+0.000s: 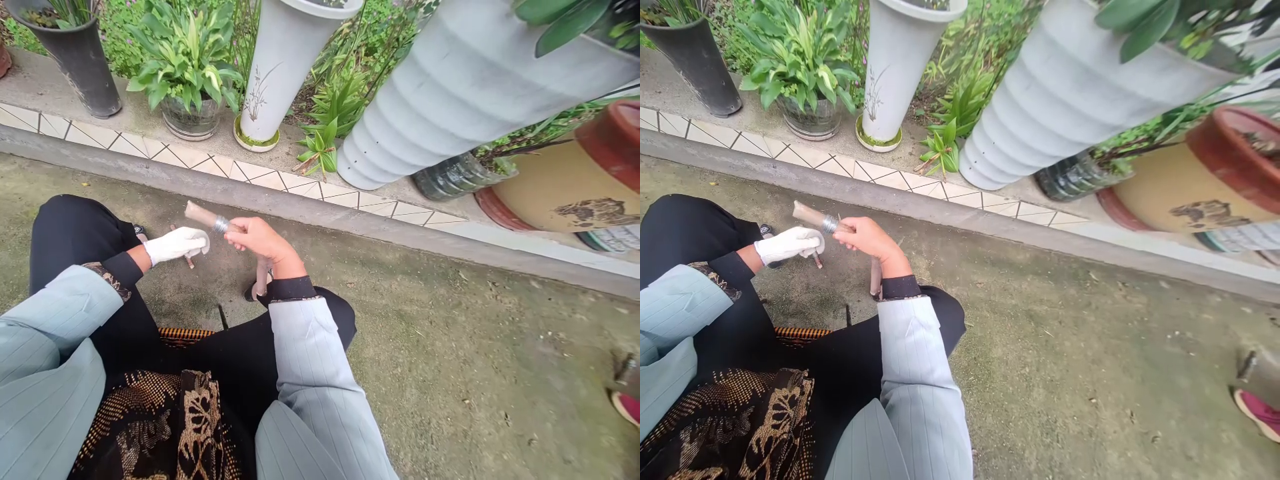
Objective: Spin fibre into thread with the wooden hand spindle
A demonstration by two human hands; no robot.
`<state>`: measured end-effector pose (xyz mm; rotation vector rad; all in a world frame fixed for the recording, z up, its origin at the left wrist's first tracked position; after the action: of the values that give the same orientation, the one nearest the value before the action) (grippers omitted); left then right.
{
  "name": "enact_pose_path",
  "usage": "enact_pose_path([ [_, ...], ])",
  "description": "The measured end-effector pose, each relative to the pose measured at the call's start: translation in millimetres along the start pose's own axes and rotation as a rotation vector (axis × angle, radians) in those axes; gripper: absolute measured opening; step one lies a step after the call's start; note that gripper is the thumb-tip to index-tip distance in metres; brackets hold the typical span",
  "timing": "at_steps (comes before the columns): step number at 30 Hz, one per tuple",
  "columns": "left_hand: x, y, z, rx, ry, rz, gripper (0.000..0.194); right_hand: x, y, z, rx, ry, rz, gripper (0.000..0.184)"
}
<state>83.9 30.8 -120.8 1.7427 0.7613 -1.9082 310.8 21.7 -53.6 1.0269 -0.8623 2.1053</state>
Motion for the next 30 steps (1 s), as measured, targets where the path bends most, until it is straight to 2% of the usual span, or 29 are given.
enact_pose_path([
  [2,1,5.9,1,0.082,-0.015,0.009,0.04,-6,-6,-7,-0.185,0.051,-0.086,0.016],
  [5,-1,10.8,4,0.208,0.019,0.01,0.041,-16,-8,-19,-0.36,0.159,-0.084,0.016],
  [9,-7,11.4,6,0.23,0.08,-0.066,0.041,-24,-3,-31,-0.454,0.265,0.379,0.022],
  [11,-11,11.8,7,0.241,0.096,-0.139,0.039,-26,4,-34,-0.409,0.312,0.607,0.026],
  [13,-16,11.9,7,0.242,0.103,-0.224,0.037,-26,14,-36,-0.297,0.356,0.766,0.027],
  [17,-29,6.1,6,0.201,0.127,-0.495,0.03,-19,33,-35,0.055,0.358,0.937,0.026],
  [20,-34,-3.3,5,0.145,0.103,-0.621,0.026,-10,36,-24,0.35,0.29,0.773,0.022],
  [22,-31,-8.1,3,0.09,0.092,-0.568,0.027,-4,28,-13,0.457,0.185,0.536,0.021],
  [23,-29,-9.2,2,0.052,0.091,-0.506,0.03,-1,22,-8,0.452,0.116,0.396,0.021],
  [25,-24,-7.8,1,0.009,0.081,-0.342,0.036,3,8,1,0.336,-0.003,0.097,0.02],
  [27,-20,-3.1,1,0.03,0.04,-0.194,0.041,3,-4,6,0.163,-0.058,-0.146,0.018],
  [30,-19,4.9,2,0.127,0.004,-0.11,0.044,-3,-11,1,-0.118,-0.003,-0.299,0.017],
])
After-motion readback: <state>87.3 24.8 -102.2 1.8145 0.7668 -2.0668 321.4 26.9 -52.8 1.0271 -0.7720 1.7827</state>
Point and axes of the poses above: each hand's wrist, its own z-axis away from the middle knuckle, its own y-axis out of the palm, x = y × z, the point moved 1 cm from there along -z, towards the middle knuckle, and after that the axes turned 13 degrees about y, right-handed, at the moved point
